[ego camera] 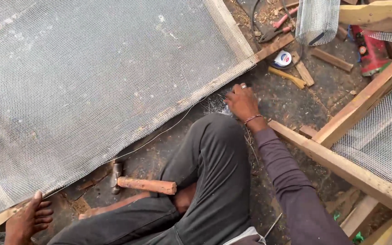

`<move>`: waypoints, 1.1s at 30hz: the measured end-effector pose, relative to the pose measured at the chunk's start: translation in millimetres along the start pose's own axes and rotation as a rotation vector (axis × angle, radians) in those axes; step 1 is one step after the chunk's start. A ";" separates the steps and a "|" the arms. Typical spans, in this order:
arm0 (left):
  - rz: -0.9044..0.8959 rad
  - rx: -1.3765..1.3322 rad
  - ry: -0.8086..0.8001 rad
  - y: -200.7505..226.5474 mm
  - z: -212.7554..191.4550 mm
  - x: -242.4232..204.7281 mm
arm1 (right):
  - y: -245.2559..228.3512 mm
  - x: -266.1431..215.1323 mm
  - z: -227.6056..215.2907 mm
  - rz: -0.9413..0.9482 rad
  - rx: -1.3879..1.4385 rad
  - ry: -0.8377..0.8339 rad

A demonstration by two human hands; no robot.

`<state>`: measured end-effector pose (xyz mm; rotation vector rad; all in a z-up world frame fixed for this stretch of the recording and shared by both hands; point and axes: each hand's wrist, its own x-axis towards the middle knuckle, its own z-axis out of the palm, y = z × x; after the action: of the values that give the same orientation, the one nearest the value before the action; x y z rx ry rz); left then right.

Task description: Attach wire mesh to a wooden frame using a hammer and nails.

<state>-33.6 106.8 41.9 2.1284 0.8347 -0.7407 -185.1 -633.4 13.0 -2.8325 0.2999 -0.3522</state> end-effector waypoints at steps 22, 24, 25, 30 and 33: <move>0.065 -0.048 0.062 -5.4 -2.3 -5.3 | -21.5 -5.0 6.0 -0.069 -0.215 -0.130; 0.074 -0.052 0.055 -7.6 -2.8 -4.0 | -22.1 -6.2 3.0 -0.041 -0.145 -0.132; 0.077 -0.055 0.053 -8.8 -3.1 -3.2 | -20.6 -7.8 2.9 0.019 -0.058 -0.073; 0.075 -0.042 0.045 -8.6 -2.3 -0.6 | 8.9 -18.6 19.0 0.113 0.195 0.129; 0.094 -0.039 0.054 -4.3 -2.8 -7.6 | 19.2 -21.4 23.7 0.443 0.541 0.088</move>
<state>-40.8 108.8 47.1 2.1453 0.7647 -0.6164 -202.4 -640.7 -19.1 -2.1524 0.7135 -0.3894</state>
